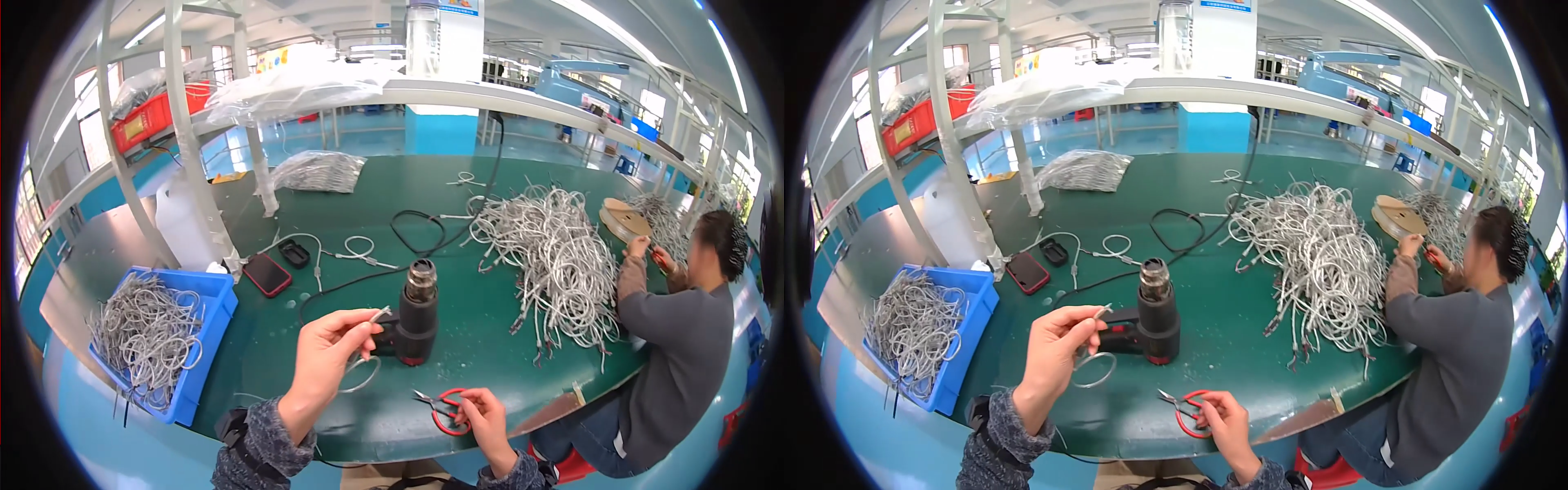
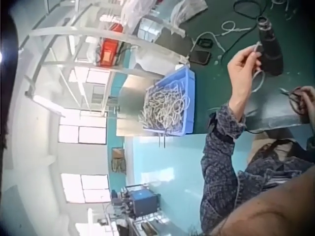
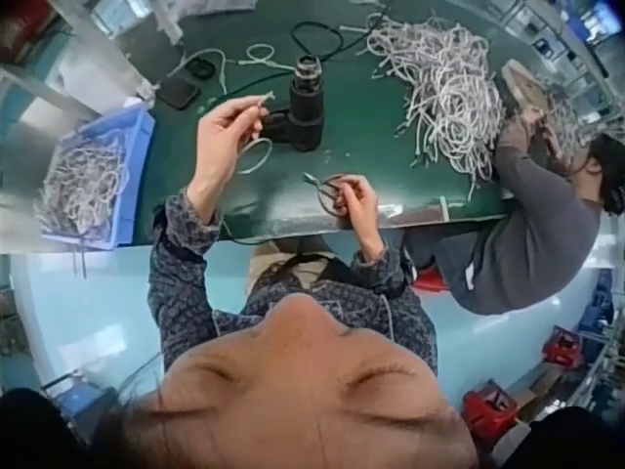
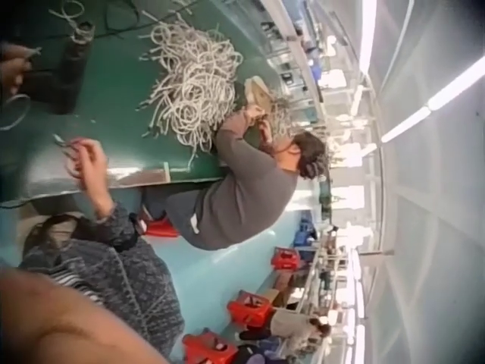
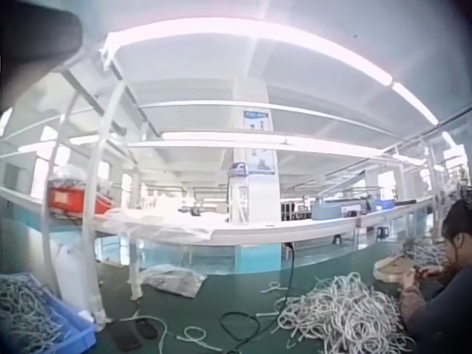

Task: Assemble electrical cables by placing heat-shrink sleeves onto wires and using a heat gun to secure them.

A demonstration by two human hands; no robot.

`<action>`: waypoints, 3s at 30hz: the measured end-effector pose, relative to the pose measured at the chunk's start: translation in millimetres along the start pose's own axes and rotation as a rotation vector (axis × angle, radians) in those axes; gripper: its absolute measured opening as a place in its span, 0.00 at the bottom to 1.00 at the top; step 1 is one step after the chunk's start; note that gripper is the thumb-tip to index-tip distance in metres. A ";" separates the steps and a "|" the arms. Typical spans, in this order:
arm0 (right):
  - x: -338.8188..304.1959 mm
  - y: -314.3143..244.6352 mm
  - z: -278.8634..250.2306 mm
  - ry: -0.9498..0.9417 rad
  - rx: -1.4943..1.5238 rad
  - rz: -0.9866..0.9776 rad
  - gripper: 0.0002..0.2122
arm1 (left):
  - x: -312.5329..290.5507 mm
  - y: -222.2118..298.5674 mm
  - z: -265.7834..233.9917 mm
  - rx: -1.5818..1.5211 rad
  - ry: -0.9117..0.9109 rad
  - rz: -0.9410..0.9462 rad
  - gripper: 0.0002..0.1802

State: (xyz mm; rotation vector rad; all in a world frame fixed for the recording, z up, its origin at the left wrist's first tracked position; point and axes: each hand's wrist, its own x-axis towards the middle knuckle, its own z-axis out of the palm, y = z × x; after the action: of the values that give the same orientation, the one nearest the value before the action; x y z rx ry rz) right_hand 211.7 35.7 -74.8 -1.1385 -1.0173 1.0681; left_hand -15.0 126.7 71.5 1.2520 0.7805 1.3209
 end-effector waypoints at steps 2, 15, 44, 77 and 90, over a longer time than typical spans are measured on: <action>5.2 4.3 -4.2 0.021 0.006 -0.003 0.04 | 13.3 -6.9 -1.9 -0.005 -0.016 0.022 0.08; 34.7 -113.6 26.4 -0.303 -0.382 -0.472 0.15 | 25.3 -12.4 6.8 0.190 -0.028 0.298 0.07; 55.1 -137.6 82.9 -0.096 -0.806 -1.098 0.22 | 8.7 -12.2 13.9 0.207 -0.106 0.347 0.10; 75.0 -49.0 46.2 0.060 -0.466 -0.685 0.20 | 71.3 -27.3 11.6 0.033 0.035 0.206 0.06; 72.0 -64.2 53.1 0.113 -0.446 -0.733 0.19 | 77.4 -32.2 15.0 0.145 0.042 0.205 0.05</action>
State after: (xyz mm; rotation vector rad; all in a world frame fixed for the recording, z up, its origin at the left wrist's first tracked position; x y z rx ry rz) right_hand 181.6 109.6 0.9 -1.0184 -1.4668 0.1934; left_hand 20.1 203.6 62.0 1.4539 0.8061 1.4803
